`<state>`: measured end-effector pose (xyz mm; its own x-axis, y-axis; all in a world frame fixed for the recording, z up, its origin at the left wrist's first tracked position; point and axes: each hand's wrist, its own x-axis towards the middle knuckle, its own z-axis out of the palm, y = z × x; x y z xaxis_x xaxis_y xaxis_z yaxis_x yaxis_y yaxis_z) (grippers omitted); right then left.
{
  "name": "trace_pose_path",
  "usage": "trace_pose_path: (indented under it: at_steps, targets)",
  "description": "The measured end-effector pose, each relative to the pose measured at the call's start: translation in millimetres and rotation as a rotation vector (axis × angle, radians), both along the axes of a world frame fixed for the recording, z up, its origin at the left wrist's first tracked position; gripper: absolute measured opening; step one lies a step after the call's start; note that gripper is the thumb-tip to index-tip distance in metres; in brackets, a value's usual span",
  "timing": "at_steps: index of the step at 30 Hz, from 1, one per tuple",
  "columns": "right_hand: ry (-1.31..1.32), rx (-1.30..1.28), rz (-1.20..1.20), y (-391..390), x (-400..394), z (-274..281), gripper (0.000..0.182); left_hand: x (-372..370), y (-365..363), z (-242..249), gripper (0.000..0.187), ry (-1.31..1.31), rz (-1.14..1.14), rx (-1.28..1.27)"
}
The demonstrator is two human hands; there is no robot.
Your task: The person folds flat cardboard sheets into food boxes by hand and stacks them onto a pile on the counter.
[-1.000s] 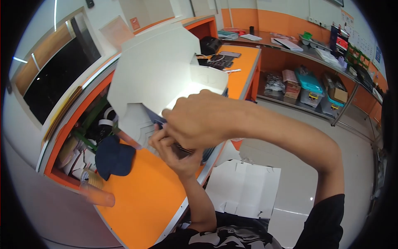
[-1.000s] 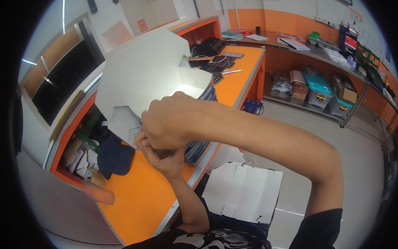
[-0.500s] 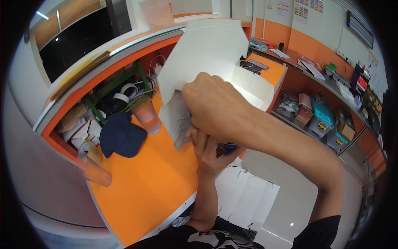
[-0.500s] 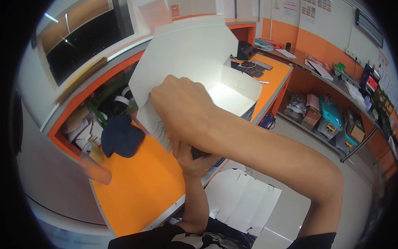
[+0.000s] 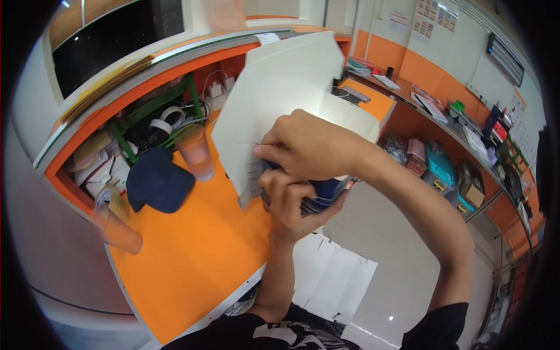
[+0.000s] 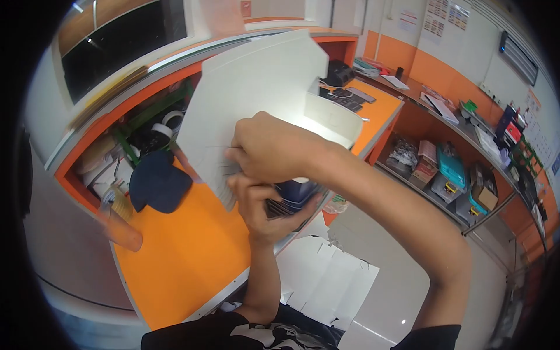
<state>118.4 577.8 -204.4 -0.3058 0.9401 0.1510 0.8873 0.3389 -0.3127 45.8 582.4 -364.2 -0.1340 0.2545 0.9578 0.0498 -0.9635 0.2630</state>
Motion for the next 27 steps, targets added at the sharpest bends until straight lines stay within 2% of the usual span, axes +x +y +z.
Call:
trace_pose_path:
  at_steps: [2,4,6,8,13,15,16,18,19,22,27]
  targets:
    - [0.043,-0.064,-0.024,-13.6,8.9,14.5,0.047,3.0,2.3,-1.8,0.054,-0.03,-0.081,-0.013]
    - [0.095,-0.123,-0.053,-21.9,25.6,23.5,0.052,1.5,1.0,11.2,0.06,-0.027,0.043,-0.002]
    - [0.268,0.158,-0.086,-21.6,57.9,23.6,0.045,-2.3,2.3,15.0,0.065,0.048,0.054,0.04]
    - [0.12,0.481,-0.253,-17.5,95.7,22.8,0.044,-4.8,2.2,13.0,0.065,0.197,0.095,0.05]
    - [0.105,0.626,-0.342,7.5,173.4,-29.1,0.042,-3.3,-3.1,13.9,0.047,0.139,0.094,0.05]
    - [0.397,0.356,-0.302,10.0,174.8,-38.0,0.042,-0.4,-0.3,13.9,0.049,0.13,0.05,0.077]
    - [0.405,0.369,-0.312,11.2,177.6,-39.5,0.042,0.3,1.5,14.1,0.051,0.11,0.021,0.085]
    - [0.633,0.022,-0.316,12.5,176.3,-37.5,0.041,-1.7,0.9,14.9,0.054,0.157,0.039,0.114]
    - [0.641,0.032,-0.318,13.0,175.1,-37.9,0.041,-1.3,2.8,11.3,0.054,0.143,0.029,0.122]
    - [0.442,0.201,-0.22,14.2,170.6,-39.6,0.038,-1.7,3.1,10.0,0.055,0.118,0.05,0.15]
    - [0.287,0.253,-0.232,19.7,162.6,-26.5,0.028,-2.4,0.3,7.3,0.041,0.181,0.215,0.188]
